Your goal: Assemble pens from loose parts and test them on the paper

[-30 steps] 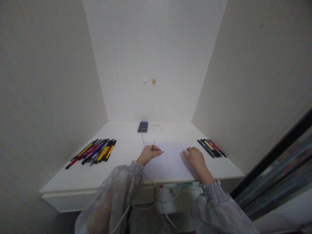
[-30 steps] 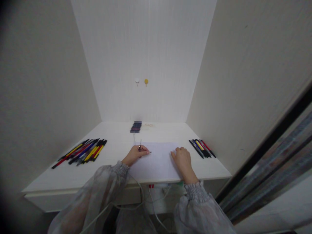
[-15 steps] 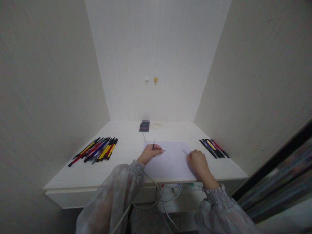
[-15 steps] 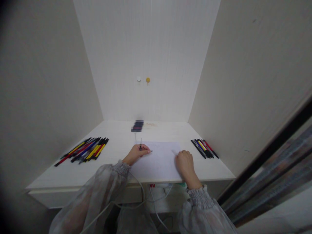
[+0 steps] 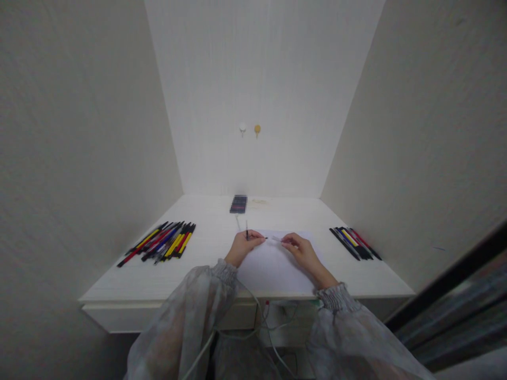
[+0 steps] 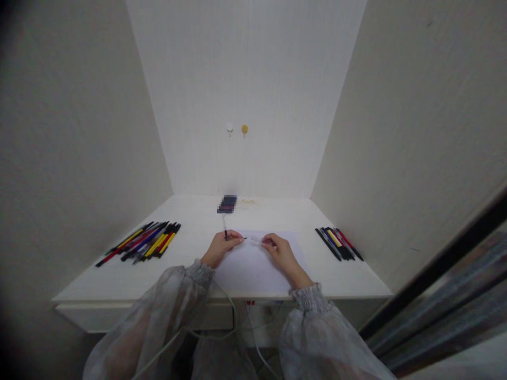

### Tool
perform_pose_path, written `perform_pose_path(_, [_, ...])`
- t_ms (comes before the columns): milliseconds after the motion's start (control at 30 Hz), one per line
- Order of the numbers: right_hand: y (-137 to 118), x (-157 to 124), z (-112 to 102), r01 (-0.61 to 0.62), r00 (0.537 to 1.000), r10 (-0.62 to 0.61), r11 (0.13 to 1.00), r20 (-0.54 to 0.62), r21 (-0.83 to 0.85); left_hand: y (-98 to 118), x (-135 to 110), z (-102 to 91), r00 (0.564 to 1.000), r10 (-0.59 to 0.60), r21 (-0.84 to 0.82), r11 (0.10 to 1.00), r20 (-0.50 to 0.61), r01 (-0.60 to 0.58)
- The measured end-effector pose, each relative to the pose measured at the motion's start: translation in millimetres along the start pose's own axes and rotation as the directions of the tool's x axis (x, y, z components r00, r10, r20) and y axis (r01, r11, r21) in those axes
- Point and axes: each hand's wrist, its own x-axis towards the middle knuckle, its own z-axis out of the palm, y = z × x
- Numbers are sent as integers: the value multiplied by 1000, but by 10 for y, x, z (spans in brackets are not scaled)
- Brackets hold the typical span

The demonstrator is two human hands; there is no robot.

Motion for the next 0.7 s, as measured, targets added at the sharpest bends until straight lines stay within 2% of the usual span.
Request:
perform_pose_path(533, [-3,-40,75,25,1000,-23,997,20,-70,-30,15,-15,997,66,122,990,34,-70])
perform_pose_path(700, [3,-54,92,36,998,-32,995,46,-91,-51,10,-21,991,106,167,979,87,-120])
